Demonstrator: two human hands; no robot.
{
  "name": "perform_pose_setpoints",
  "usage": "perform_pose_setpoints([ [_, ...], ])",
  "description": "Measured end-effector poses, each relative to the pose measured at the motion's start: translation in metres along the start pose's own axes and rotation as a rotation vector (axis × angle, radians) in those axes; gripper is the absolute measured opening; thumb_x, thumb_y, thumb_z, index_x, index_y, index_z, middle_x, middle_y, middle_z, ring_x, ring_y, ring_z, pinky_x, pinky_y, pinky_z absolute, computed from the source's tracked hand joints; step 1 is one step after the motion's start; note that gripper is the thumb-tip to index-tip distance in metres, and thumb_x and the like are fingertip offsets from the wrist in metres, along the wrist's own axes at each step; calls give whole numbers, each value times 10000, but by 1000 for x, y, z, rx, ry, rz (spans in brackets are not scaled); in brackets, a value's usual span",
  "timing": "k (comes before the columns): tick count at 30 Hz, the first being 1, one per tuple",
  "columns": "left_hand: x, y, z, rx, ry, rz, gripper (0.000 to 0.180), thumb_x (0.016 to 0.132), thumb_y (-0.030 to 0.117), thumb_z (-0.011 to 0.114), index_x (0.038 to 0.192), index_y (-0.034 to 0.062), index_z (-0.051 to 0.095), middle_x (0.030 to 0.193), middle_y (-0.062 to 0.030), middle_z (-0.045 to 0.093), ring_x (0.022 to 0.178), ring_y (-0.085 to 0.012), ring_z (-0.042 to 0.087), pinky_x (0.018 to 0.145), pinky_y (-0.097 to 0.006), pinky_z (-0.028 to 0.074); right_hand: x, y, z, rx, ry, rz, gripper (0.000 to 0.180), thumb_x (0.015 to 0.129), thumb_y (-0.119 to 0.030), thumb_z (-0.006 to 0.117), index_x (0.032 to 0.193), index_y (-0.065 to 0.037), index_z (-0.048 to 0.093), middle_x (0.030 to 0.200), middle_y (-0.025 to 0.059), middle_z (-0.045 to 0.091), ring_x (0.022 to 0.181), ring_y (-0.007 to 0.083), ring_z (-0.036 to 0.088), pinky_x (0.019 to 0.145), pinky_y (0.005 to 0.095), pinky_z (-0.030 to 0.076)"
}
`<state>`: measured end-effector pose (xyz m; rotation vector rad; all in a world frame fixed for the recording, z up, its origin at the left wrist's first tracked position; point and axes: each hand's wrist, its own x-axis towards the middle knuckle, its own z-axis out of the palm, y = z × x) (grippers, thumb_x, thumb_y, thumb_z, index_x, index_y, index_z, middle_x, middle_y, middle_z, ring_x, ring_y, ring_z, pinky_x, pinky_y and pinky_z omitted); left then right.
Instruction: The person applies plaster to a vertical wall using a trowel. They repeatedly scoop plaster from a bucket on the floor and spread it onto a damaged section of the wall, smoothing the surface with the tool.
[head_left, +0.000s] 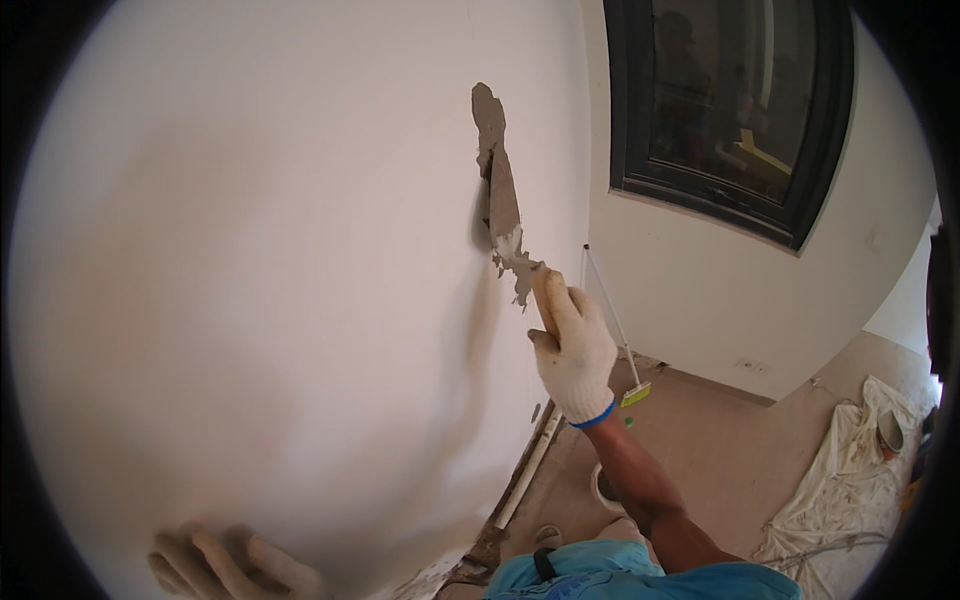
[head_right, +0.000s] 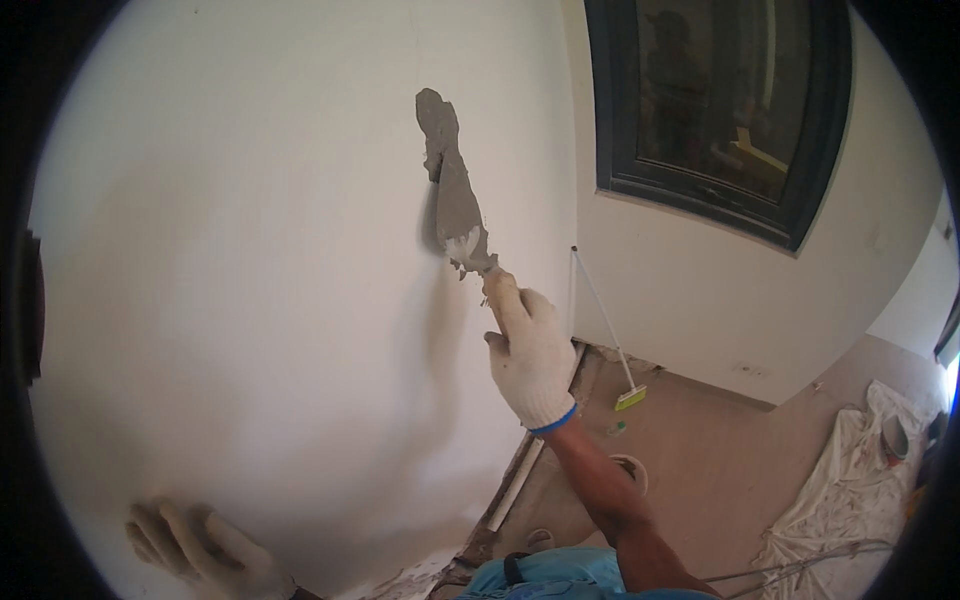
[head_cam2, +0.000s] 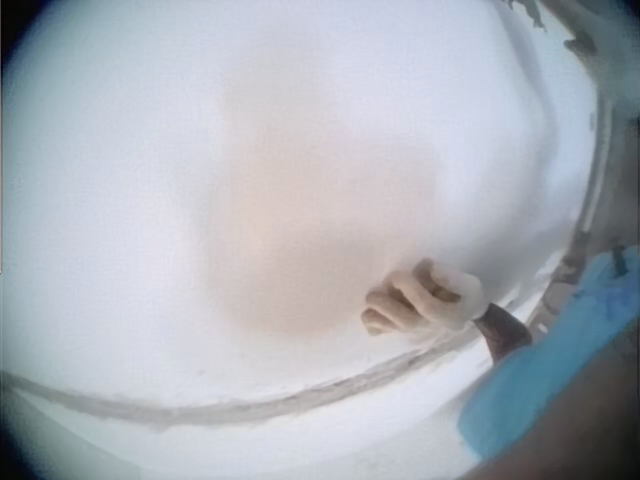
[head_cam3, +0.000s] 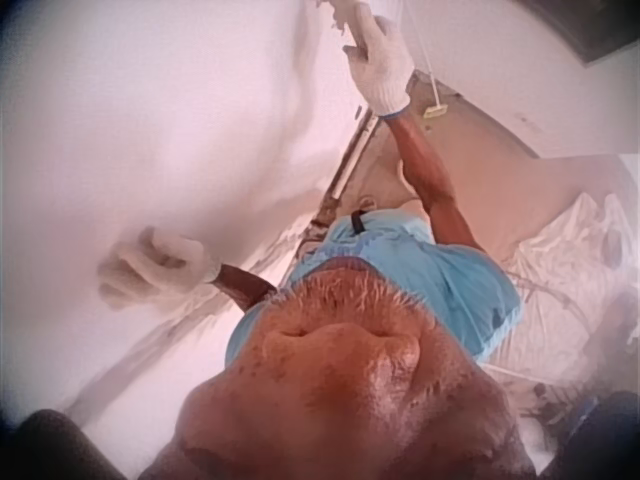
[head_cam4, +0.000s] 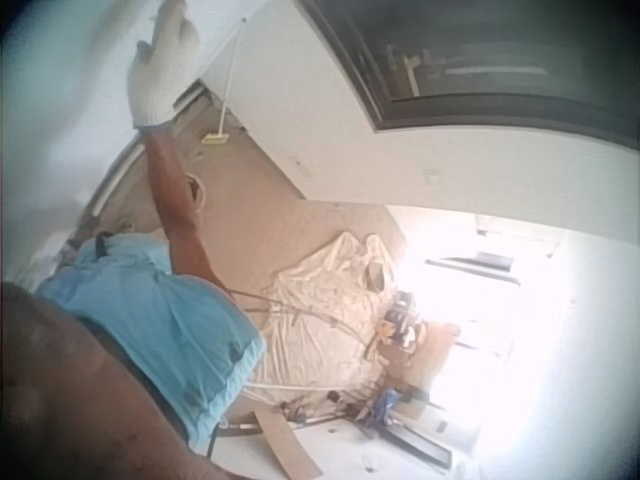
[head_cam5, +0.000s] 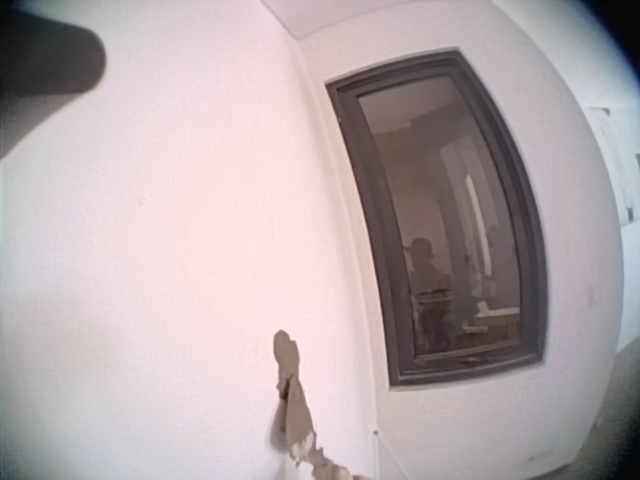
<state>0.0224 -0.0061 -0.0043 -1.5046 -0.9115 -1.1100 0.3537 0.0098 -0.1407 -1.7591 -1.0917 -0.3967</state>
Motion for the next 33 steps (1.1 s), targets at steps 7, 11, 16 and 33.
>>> perform_pose_setpoints([
  [7,-32,-14,-17,172,-187,69,330,1021,266,482,1281,67,443,1327,-203,400,1259,-422,345,1076,-600,287,18,12,-1,94,153,-43,801,756,10,770,1501,-141,516,1225,145,637,1094,381,634,851,457,546],
  [11,-51,-22,-19,265,-268,82,500,1133,288,445,1567,41,456,1624,-267,397,1538,-494,310,1257,-665,290,36,10,4,33,142,-66,803,752,16,758,1503,-142,520,1192,142,637,1076,378,633,839,459,545],
  [16,2,2,1,-32,20,19,142,792,139,585,689,106,494,737,-65,421,704,-285,404,731,-446,280,25,5,15,23,64,-84,823,749,17,769,1513,-145,510,1153,144,631,1073,373,628,840,466,544],
  [33,3,1,1,16,10,53,118,715,132,567,653,149,467,705,-40,406,664,-235,361,709,-421,283,37,0,4,72,75,-103,789,773,32,730,1507,-149,504,1153,138,633,1054,372,628,827,470,542],
])
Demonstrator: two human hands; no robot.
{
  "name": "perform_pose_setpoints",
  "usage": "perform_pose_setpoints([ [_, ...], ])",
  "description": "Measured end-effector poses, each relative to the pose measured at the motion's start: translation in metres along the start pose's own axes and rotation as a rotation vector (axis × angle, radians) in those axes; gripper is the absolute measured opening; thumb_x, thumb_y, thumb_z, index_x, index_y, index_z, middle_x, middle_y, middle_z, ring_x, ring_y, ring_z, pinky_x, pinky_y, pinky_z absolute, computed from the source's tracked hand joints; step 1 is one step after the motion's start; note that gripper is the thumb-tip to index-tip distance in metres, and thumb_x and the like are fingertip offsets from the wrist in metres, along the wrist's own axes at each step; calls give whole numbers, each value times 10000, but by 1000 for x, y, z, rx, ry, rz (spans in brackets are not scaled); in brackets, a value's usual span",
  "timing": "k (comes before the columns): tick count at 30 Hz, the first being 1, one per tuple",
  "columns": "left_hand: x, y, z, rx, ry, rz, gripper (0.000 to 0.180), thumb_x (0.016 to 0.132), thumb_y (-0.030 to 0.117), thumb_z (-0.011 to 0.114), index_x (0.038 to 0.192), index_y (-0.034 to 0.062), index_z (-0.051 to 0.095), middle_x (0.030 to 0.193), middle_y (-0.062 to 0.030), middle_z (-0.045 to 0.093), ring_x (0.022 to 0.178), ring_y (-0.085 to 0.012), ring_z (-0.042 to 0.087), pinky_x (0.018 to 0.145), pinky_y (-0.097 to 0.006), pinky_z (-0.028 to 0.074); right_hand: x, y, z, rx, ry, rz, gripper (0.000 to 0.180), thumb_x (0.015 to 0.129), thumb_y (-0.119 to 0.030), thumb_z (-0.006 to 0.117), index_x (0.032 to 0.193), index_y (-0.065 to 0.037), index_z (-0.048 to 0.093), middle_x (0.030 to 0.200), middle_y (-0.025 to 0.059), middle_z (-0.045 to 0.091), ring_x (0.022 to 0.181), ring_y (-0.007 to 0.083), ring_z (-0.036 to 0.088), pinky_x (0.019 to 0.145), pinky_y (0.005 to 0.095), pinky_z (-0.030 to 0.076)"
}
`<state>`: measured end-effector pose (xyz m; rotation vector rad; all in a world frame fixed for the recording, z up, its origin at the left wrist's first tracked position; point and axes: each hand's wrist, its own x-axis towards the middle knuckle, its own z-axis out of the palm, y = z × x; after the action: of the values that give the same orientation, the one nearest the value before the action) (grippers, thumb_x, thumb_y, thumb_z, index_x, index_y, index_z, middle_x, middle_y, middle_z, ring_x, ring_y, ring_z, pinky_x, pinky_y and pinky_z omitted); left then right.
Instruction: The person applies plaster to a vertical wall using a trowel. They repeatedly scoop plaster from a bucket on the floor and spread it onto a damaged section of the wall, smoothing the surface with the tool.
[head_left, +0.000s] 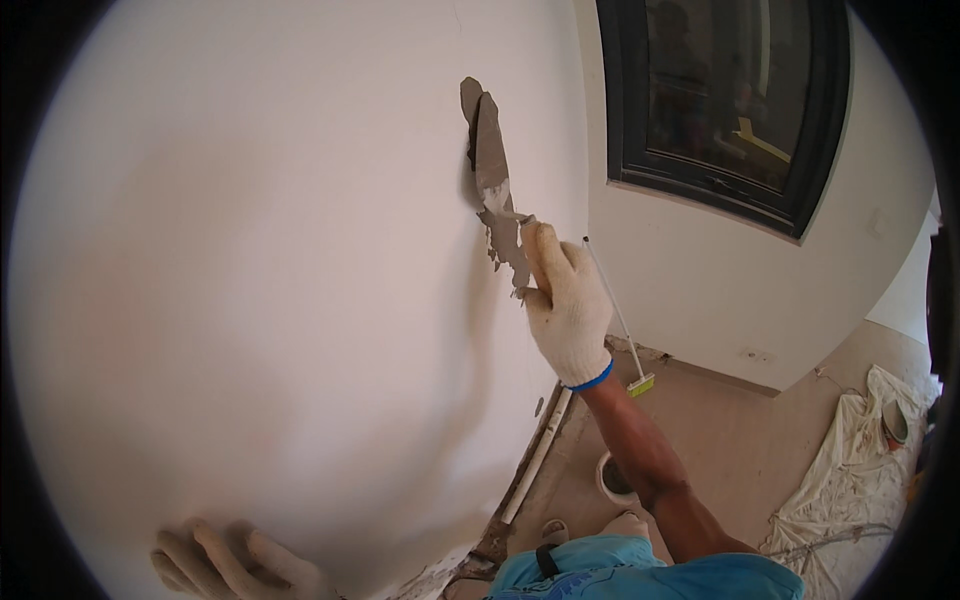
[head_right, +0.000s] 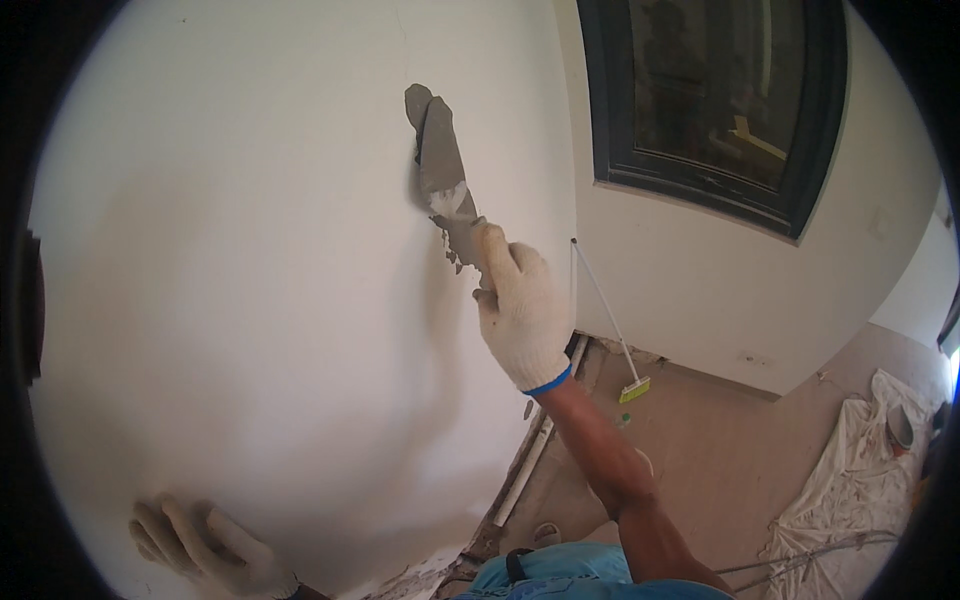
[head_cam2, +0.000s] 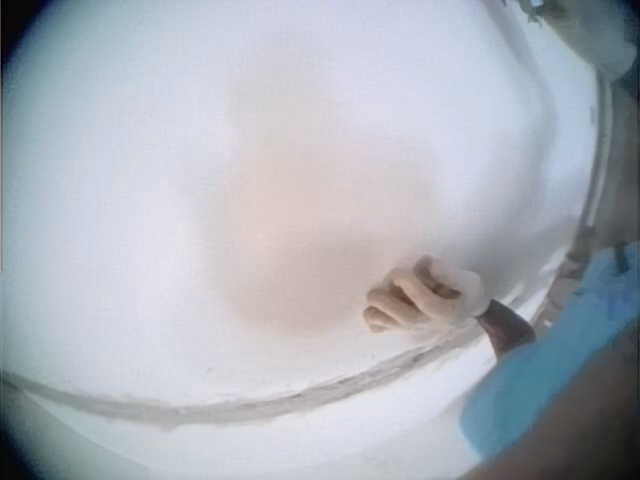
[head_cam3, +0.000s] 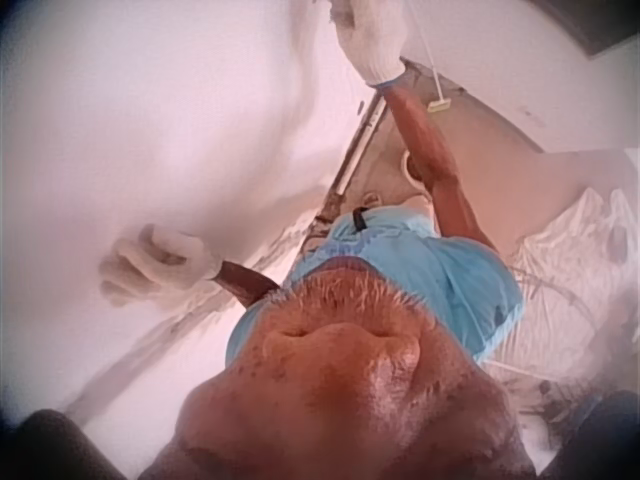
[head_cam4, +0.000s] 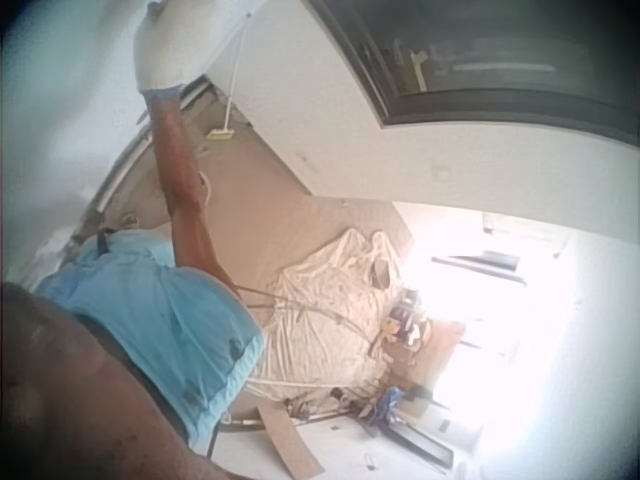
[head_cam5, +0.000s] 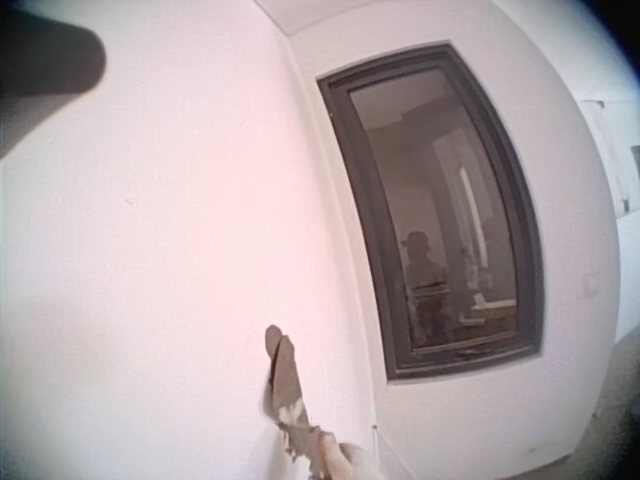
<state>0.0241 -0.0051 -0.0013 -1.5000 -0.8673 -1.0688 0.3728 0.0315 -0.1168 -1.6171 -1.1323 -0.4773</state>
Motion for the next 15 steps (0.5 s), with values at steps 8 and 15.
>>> perform_pose_setpoints([
  [8,-2,2,-3,16,-39,-43,137,776,169,552,660,146,482,728,-39,425,689,-243,381,713,-433,289,-34,6,-4,15,-2,-5,815,756,23,771,1511,-133,504,1179,152,627,1108,372,614,851,470,539],
  [15,0,3,-4,13,-37,-31,182,815,197,561,668,125,482,756,-59,428,717,-270,392,721,-443,296,-8,11,0,-12,10,59,822,736,28,798,1502,-121,538,1243,166,637,1112,381,637,874,447,548],
])
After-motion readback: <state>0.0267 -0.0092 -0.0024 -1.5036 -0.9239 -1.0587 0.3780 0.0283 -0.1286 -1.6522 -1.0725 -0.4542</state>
